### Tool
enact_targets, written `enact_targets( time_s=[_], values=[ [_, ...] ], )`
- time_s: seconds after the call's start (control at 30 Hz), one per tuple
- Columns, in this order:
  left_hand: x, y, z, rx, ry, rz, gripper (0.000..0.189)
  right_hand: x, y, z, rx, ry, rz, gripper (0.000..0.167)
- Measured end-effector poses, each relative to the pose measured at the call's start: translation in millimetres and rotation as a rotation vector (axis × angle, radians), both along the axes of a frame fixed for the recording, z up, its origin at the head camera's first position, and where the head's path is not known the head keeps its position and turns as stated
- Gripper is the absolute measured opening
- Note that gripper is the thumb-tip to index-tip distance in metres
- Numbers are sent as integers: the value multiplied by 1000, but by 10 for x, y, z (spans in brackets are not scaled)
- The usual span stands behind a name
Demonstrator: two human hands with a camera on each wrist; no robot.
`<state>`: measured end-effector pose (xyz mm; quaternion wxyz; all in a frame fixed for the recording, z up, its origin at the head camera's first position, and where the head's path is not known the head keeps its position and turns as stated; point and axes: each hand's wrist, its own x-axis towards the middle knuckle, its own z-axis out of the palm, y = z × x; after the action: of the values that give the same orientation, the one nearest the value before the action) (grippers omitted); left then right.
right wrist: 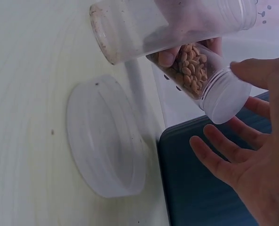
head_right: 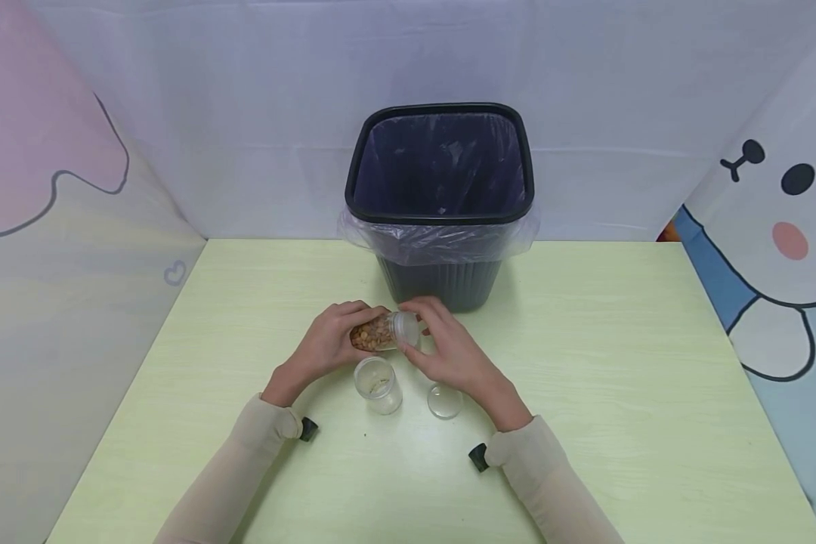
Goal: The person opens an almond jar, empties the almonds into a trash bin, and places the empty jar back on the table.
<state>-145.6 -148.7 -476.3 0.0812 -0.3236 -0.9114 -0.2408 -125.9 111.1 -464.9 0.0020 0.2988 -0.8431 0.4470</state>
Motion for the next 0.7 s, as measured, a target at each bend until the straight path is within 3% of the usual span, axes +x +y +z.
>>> enact_targets(
  time_s=[0.13,0.4,0.7],
  values=[
    [-1,-2,1,2,3,-2,73,4,-5,18,29,0,-24,60],
    [-9,7,15,-11,12,-11,71,-5,-19,65,78,-94,-48,57],
    [-4,-8,37,-13,8,-1,70,-6,-16,73,42,-48,-27,55]
  ],
)
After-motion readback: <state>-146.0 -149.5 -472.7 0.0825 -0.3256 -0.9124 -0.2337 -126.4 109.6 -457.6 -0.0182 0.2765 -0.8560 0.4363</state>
